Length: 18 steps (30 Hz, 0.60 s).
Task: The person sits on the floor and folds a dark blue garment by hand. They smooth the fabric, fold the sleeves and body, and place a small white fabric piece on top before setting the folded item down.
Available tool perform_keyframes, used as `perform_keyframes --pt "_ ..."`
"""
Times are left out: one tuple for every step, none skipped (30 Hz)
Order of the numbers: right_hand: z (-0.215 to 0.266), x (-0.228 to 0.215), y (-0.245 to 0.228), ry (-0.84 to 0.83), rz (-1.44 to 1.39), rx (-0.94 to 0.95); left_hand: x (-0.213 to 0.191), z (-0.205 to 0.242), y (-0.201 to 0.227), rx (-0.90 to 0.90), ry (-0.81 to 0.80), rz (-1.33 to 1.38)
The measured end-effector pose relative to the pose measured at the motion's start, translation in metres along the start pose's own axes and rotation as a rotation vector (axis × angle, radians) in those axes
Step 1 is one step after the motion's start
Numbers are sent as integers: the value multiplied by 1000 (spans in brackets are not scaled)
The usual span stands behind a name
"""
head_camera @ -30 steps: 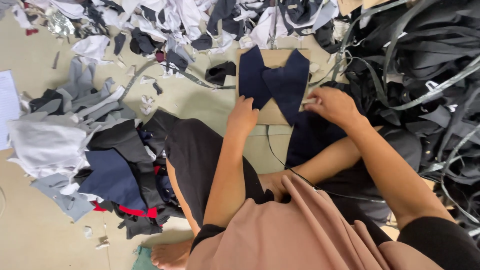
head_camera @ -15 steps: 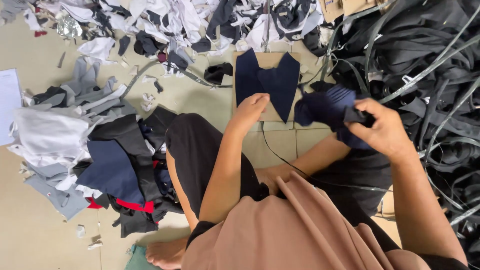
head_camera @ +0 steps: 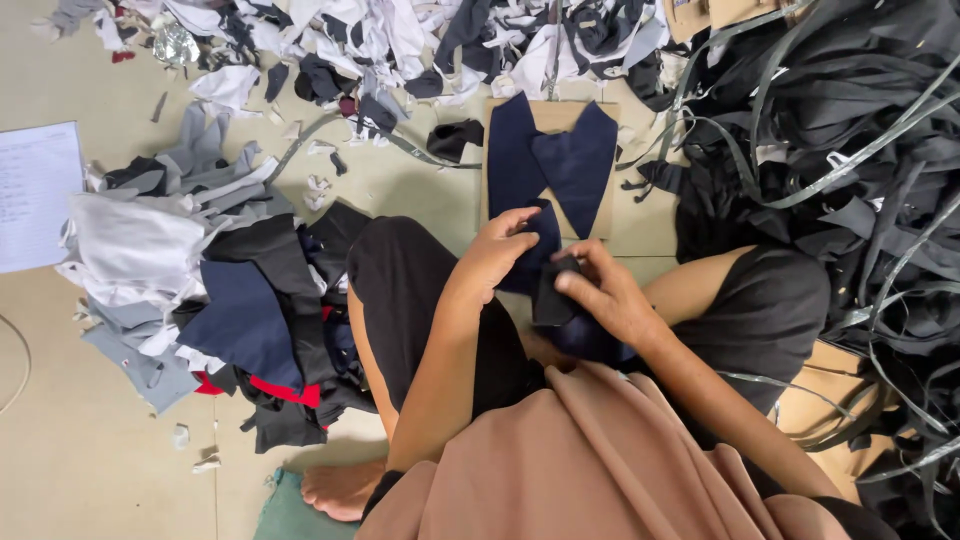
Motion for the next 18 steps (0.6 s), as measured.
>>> perform_keyframes --pt "2 0 9 3 1 -1 1 2 3 2 -2 -1" --pt "6 16 20 -181 123 15 4 4 6 10 -14 -48" --pt "14 30 32 -366 244 29 7 7 9 18 -26 -95" --pt "4 30 42 -360 245 26 7 5 6 23 -29 -99" --pt "-5 23 65 -282 107 224 5 4 1 8 -18 -170" --pt "-6 21 90 -213 -33 423 3 8 -9 -17 0 -234" --pt "-13 18 82 -221 -32 424 4 10 -4 -22 6 -230" --pt "-12 20 77 -240 -191 491 11 15 0 -11 -41 -320" --pt "-11 21 71 -258 -350 557 18 20 4 0 -89 -410" --pt "-15 29 95 -249 -352 554 24 32 11 5 -95 -414" --pt "-19 35 118 -194 -444 558 40 47 21 49 -204 -455" --pt "-29 41 139 -141 -535 552 54 60 32 98 -306 -500" --pt "-33 32 128 -136 -537 540 55 59 33 108 -304 -509" --pt "-34 22 115 -75 -508 479 59 65 26 101 -363 -510" --pt "-34 13 103 -13 -479 419 63 72 19 94 -422 -510" --pt "-30 10 102 -15 -480 425 62 76 24 89 -423 -506" --pt "-27 7 100 18 -636 417 61 81 28 69 -431 -459" --pt "-28 2 97 55 -792 399 60 82 36 56 -439 -418"
Point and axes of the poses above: each hand's wrist, its own z-axis away from the middle knuckle, its own x-axis out of the palm, y = z × x, the point moved 8 cm from there along -z, towards the middle knuckle, and after that the axes turned 7 degrees about z, right-handed, at the moved point
